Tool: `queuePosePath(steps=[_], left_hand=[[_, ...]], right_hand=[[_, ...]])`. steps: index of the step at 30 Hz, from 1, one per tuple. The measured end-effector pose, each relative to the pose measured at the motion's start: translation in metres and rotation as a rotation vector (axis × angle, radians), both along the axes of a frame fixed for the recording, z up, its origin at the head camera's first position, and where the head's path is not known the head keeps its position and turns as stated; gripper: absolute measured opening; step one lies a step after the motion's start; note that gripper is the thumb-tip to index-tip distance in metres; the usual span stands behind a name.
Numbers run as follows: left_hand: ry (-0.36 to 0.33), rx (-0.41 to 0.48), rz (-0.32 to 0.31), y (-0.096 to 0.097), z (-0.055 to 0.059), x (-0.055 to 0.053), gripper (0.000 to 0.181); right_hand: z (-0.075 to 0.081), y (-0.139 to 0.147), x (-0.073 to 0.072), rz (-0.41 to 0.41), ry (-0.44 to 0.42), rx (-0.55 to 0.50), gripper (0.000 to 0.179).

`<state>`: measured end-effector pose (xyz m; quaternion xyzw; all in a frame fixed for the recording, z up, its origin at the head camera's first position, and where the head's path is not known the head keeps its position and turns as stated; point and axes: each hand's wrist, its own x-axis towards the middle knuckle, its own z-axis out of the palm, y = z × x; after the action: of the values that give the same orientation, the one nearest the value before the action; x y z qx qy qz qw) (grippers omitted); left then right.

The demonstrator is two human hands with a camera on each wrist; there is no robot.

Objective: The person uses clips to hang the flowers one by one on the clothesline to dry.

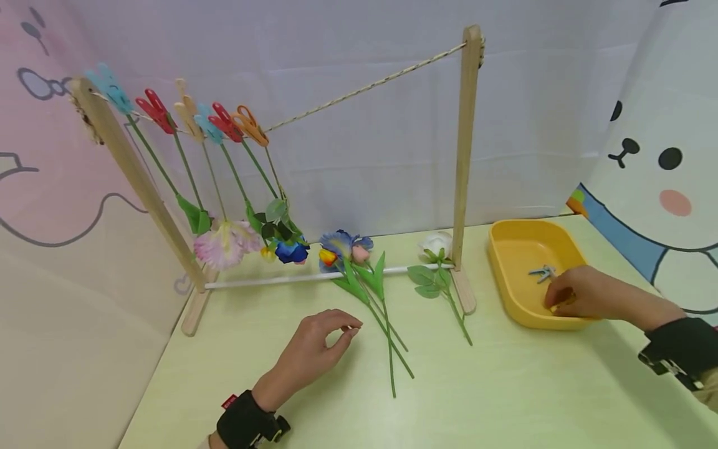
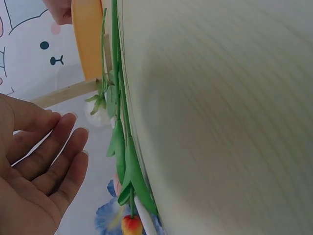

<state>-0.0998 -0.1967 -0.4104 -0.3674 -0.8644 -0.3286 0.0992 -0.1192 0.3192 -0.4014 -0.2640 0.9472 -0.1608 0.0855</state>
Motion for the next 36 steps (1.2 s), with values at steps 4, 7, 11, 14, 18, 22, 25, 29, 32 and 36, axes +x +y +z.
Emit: queuePosePath(steps=[4, 7, 11, 14, 18, 22, 25, 29, 32, 36], left_hand=[[-0.026, -0.002, -0.016, 0.001, -0.003, 0.0, 0.015], [-0.03, 0.007, -0.035, 0.002, -0.007, 0.0, 0.013], [-0.029, 0.015, -0.06, 0.003, -0.011, 0.0, 0.012], [-0.029, 0.015, -0.07, 0.004, -0.013, 0.0, 0.012], [-0.035, 0.013, -0.085, 0.005, -0.014, -0.001, 0.012], [-0.048, 0.005, -0.096, 0.007, -0.015, -0.002, 0.011], [-0.054, -0.001, -0.102, 0.008, -0.016, -0.003, 0.011], [-0.052, -0.007, -0.112, 0.009, -0.016, -0.003, 0.011], [-0.048, -0.012, -0.11, 0.009, -0.016, -0.003, 0.011], [-0.047, -0.014, -0.104, 0.009, -0.013, -0.003, 0.011]], right_hand=[[-0.007, 0.0, -0.001, 0.016, 0.073, 0.0, 0.016], [-0.011, -0.001, -0.001, 0.01, 0.128, 0.011, 0.019], [-0.013, -0.004, -0.001, -0.009, 0.182, 0.025, 0.02], [-0.014, -0.01, 0.001, -0.024, 0.231, 0.019, 0.02], [-0.014, -0.013, 0.002, -0.056, 0.232, 0.017, 0.017], [-0.013, -0.01, 0.0, -0.104, 0.153, 0.047, 0.018], [-0.013, -0.009, -0.002, -0.125, 0.117, 0.067, 0.016], [-0.006, -0.012, -0.001, -0.179, 0.139, 0.074, 0.015], [0.004, -0.016, 0.0, -0.218, 0.21, 0.071, 0.018], [0.02, -0.024, 0.001, -0.215, 0.338, 0.033, 0.018]])
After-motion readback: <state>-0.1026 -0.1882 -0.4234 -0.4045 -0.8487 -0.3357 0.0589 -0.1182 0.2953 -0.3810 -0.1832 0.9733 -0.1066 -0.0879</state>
